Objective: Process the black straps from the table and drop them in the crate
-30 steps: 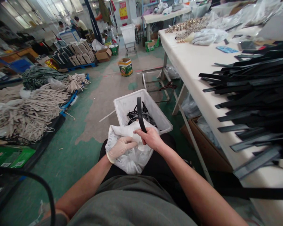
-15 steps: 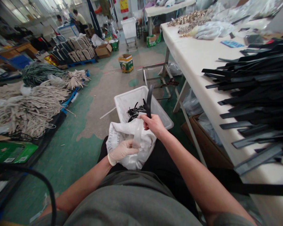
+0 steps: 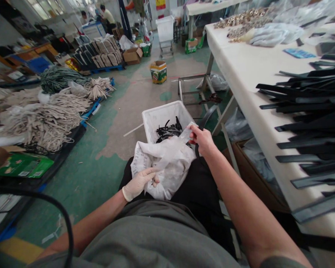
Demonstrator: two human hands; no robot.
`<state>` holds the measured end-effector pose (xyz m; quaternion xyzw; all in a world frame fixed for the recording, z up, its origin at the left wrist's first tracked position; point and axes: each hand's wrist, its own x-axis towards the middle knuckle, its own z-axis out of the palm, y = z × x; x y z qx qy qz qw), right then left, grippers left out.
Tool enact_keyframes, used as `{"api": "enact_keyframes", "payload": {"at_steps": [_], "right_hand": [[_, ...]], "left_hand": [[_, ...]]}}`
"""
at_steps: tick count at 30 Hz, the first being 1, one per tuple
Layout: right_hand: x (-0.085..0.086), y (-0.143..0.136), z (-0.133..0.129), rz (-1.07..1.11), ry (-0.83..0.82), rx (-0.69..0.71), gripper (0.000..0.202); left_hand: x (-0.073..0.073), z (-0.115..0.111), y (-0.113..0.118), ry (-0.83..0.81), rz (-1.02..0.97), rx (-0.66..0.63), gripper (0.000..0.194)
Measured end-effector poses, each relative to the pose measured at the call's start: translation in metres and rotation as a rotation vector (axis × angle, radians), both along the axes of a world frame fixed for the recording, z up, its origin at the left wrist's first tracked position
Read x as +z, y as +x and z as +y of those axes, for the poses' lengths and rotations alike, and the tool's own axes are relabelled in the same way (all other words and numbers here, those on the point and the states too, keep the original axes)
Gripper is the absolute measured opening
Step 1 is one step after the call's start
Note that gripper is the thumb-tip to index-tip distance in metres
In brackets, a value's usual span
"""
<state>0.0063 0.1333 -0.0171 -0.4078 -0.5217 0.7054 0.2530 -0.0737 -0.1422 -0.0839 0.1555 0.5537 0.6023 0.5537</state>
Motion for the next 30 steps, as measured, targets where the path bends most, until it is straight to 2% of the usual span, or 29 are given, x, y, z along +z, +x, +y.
{"api": "enact_keyframes", "payload": {"at_steps": [3, 5, 8, 11, 13, 15, 16, 17, 18, 20, 22, 24, 25, 27, 30], "right_hand": [[-0.002, -0.001, 0.003, 0.000, -0.019, -0.014, 0.015], [-0.001, -0.001, 0.004, 0.006, -0.022, -0.018, 0.016], [0.002, -0.004, 0.005, 0.050, -0.012, -0.016, 0.017], [0.005, -0.008, 0.005, 0.098, 0.033, 0.018, 0.021], [0.006, -0.010, 0.003, 0.081, 0.091, 0.080, 0.029], [0.005, -0.009, 0.000, 0.030, 0.154, 0.184, 0.040], [0.003, -0.008, -0.002, 0.000, 0.186, 0.247, 0.044], [0.001, -0.006, -0.004, -0.028, 0.216, 0.314, 0.046], [-0.003, -0.003, -0.008, -0.056, 0.241, 0.380, 0.045], [-0.013, 0.006, -0.018, -0.108, 0.284, 0.483, 0.039], [-0.025, 0.016, -0.032, -0.157, 0.325, 0.540, 0.035], [-0.037, 0.026, -0.049, -0.179, 0.356, 0.546, 0.034], [-0.042, 0.032, -0.059, -0.178, 0.362, 0.544, 0.035], [-0.049, 0.042, -0.077, -0.154, 0.338, 0.561, 0.037], [-0.051, 0.054, -0.100, -0.124, 0.258, 0.637, 0.043]], "left_hand": [[-0.005, -0.006, -0.002, -0.053, 0.014, -0.008, 0.049], [-0.005, -0.008, -0.004, -0.101, 0.097, -0.060, 0.042], [-0.003, -0.009, -0.007, -0.187, 0.353, -0.245, 0.030], [-0.005, -0.006, -0.005, -0.248, 0.664, -0.437, 0.027], [-0.008, -0.001, -0.005, -0.274, 0.653, -0.462, 0.022], [-0.008, 0.005, -0.014, -0.289, 0.465, -0.474, 0.023], [-0.005, 0.007, -0.025, -0.273, 0.339, -0.433, 0.025], [0.001, 0.008, -0.040, -0.227, 0.219, -0.332, 0.026], [0.009, 0.008, -0.060, -0.151, 0.115, -0.172, 0.026], [0.030, 0.001, -0.107, 0.084, -0.070, 0.347, 0.021], [0.051, -0.013, -0.151, 0.269, -0.201, 0.792, 0.024], [0.063, -0.028, -0.174, 0.328, -0.287, 1.042, 0.027], [0.064, -0.033, -0.175, 0.320, -0.317, 1.097, 0.027], [0.055, -0.038, -0.156, 0.251, -0.373, 1.093, 0.025], [0.024, -0.026, -0.099, 0.098, -0.502, 0.962, 0.019]]}}
